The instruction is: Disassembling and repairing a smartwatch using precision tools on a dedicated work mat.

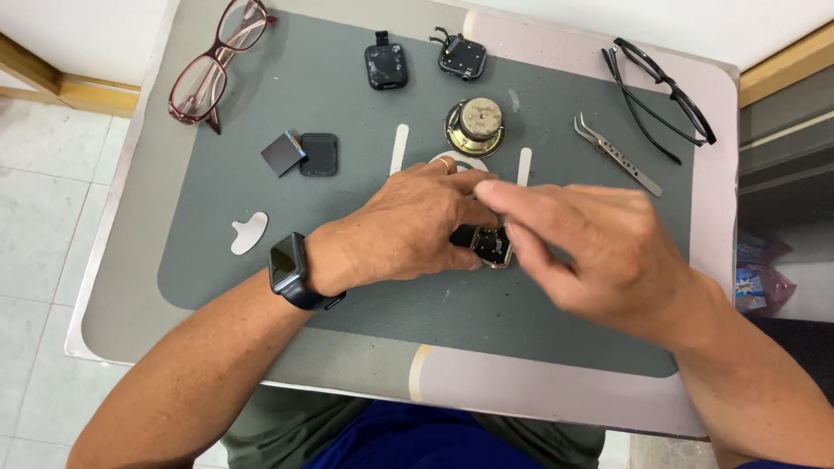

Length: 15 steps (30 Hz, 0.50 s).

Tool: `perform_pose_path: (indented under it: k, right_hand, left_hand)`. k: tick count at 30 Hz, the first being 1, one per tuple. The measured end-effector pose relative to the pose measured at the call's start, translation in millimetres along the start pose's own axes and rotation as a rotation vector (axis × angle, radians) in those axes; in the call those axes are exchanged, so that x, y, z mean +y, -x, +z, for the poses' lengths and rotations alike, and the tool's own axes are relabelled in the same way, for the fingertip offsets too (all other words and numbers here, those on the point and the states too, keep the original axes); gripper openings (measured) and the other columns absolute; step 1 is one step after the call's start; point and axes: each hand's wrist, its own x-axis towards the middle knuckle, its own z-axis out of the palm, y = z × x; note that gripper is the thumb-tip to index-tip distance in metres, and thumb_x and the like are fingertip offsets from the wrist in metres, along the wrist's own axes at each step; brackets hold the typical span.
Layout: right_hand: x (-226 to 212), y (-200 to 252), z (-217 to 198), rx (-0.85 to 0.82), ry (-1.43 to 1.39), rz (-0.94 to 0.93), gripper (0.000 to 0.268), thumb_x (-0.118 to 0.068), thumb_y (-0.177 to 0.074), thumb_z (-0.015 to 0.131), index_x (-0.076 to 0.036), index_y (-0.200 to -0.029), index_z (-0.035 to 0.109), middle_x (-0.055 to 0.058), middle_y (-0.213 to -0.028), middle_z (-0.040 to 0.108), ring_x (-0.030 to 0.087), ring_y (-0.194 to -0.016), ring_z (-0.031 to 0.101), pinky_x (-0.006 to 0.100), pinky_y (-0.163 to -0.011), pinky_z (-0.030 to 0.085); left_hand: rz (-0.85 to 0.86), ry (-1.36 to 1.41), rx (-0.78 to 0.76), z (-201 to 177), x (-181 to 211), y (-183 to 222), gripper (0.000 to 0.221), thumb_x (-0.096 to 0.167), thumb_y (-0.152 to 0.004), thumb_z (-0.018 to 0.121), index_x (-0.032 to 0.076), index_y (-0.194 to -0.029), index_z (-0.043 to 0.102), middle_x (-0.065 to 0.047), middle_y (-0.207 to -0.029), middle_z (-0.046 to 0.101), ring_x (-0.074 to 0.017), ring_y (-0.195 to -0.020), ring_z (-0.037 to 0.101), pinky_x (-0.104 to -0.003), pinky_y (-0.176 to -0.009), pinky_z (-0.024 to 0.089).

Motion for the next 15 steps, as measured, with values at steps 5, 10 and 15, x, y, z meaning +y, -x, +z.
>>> perform_pose_path:
  k: [5,10,15]
  right_hand:
    - [-0.6,3.0,-0.5,-0.004,0.018,-0.023,0.039,0.013,-0.093,0.068,0.003,-0.130,0.063,0.011,-0.098,0.071,0.024,-0.080,0.068,0.034,-0.072,0.059]
    - [2.7,6.6,1.3,0.055,0.192,0.017,0.022,-0.002,-0.102,0.080,-0.001,-0.122,0.071,0.003,-0.082,0.065,0.018,-0.055,0.050,0.033,-0.053,0.043]
    - [-1.4,3.7,-2.0,-0.043,0.039,-0.005,0.041,0.013,-0.096,0.071,0.003,-0.134,0.062,0.013,-0.104,0.077,0.026,-0.085,0.075,0.035,-0.077,0.062]
  left_hand:
    - [-0.009,-0.023,-0.006,3.5,-4.0,-1.4,0.037,0.037,-0.080,0.084,0.024,-0.113,0.076,0.000,-0.134,0.059,-0.0300,-0.091,0.052,-0.045,-0.079,0.047]
    - [-0.017,-0.016,-0.005,3.2,-3.6,-0.4,0.033,0.037,-0.083,0.081,0.027,-0.113,0.078,0.001,-0.119,0.059,-0.0292,-0.091,0.050,-0.045,-0.076,0.047]
    - [0.017,-0.047,0.006,6.9,-7.3,-1.5,0.042,0.039,-0.080,0.084,0.024,-0.119,0.075,0.000,-0.130,0.060,-0.0315,-0.090,0.052,-0.045,-0.080,0.046]
